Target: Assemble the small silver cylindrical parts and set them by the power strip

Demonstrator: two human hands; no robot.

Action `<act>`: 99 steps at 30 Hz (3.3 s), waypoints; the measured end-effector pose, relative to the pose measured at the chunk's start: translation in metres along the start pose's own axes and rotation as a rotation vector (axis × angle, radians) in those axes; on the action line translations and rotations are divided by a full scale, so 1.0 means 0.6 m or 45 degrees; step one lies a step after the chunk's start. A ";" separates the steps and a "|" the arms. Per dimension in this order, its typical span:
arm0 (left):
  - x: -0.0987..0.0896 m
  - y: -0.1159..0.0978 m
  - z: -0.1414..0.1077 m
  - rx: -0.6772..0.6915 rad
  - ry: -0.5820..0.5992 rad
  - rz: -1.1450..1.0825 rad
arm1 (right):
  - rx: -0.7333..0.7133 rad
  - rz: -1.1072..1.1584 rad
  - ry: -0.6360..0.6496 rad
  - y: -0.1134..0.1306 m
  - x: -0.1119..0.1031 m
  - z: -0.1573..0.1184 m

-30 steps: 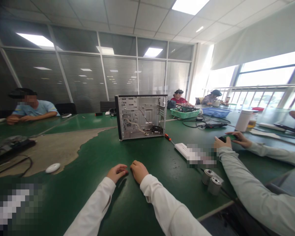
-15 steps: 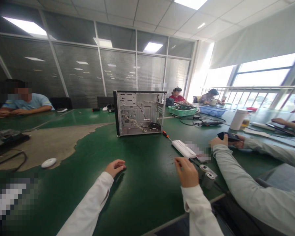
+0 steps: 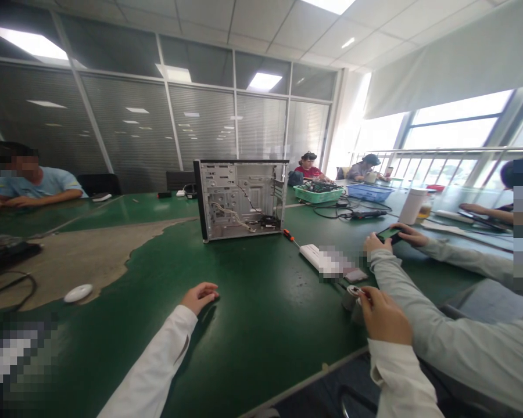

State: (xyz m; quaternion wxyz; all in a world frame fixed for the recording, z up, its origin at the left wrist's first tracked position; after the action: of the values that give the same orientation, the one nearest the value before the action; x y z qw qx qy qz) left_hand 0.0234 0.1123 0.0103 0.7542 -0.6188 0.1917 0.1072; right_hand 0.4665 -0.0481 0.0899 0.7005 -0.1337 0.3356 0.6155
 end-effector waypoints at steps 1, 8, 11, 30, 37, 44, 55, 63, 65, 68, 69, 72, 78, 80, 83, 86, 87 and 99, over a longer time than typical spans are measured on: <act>0.000 0.002 0.000 -0.003 -0.001 -0.004 | -0.002 0.017 -0.020 -0.001 -0.003 -0.001; 0.003 0.006 0.003 0.012 0.002 -0.007 | -0.006 0.048 -0.045 -0.002 -0.007 -0.007; 0.003 0.006 0.003 0.020 0.000 -0.023 | 0.024 0.038 -0.129 -0.001 -0.020 -0.011; 0.003 0.001 0.002 0.040 -0.003 -0.004 | -0.060 -0.001 -0.119 0.019 -0.028 -0.015; 0.005 -0.004 -0.001 0.042 0.053 0.001 | -0.049 -0.198 0.329 0.027 0.034 0.028; 0.003 0.002 0.001 0.049 -0.017 -0.026 | -0.162 -0.249 0.825 0.017 0.123 0.037; 0.003 -0.011 -0.008 0.018 0.041 0.010 | -0.576 0.455 0.598 0.272 0.043 0.055; -0.014 -0.025 -0.016 0.022 -0.056 -0.040 | -0.883 0.867 0.809 0.559 0.084 -0.035; -0.028 -0.026 -0.016 0.022 -0.134 -0.012 | -0.899 0.885 0.820 0.597 0.111 -0.049; -0.046 -0.023 -0.015 -0.005 -0.243 0.081 | -0.815 1.024 0.808 0.622 0.152 -0.065; -0.050 -0.021 -0.015 -0.016 -0.263 0.108 | -0.774 1.094 0.814 0.623 0.165 -0.070; -0.052 -0.017 -0.014 -0.028 -0.264 0.148 | -0.666 1.300 0.848 0.614 0.194 -0.085; -0.041 -0.010 -0.011 -0.017 -0.203 0.222 | -0.559 1.480 0.849 0.592 0.195 -0.081; -0.038 -0.012 -0.011 0.008 -0.184 0.247 | -0.572 1.479 0.835 0.593 0.188 -0.078; -0.035 -0.022 -0.013 0.080 -0.167 0.316 | -0.561 1.447 0.838 0.594 0.185 -0.075; -0.031 -0.035 -0.017 0.138 -0.156 0.449 | -0.496 1.440 0.848 0.589 0.191 -0.073; -0.030 -0.038 -0.019 0.144 -0.152 0.480 | -0.459 1.451 0.856 0.587 0.194 -0.072; -0.038 -0.062 -0.029 0.164 -0.266 0.421 | 0.552 2.239 1.134 0.565 0.263 -0.087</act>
State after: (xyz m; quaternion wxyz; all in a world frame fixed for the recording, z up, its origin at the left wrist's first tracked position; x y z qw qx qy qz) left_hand 0.0150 0.0891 0.0505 0.7802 -0.5147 0.2180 0.2808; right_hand 0.1308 0.1126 0.0279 -0.1820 0.0738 0.6508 0.7334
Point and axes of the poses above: each hand's wrist, its own z-axis towards the middle knuckle, its own x-axis out of the palm, y = z × x, the point moved 9 cm from there along z, towards the middle knuckle, and after that the axes turned 5 degrees about z, right-handed, at the moved point
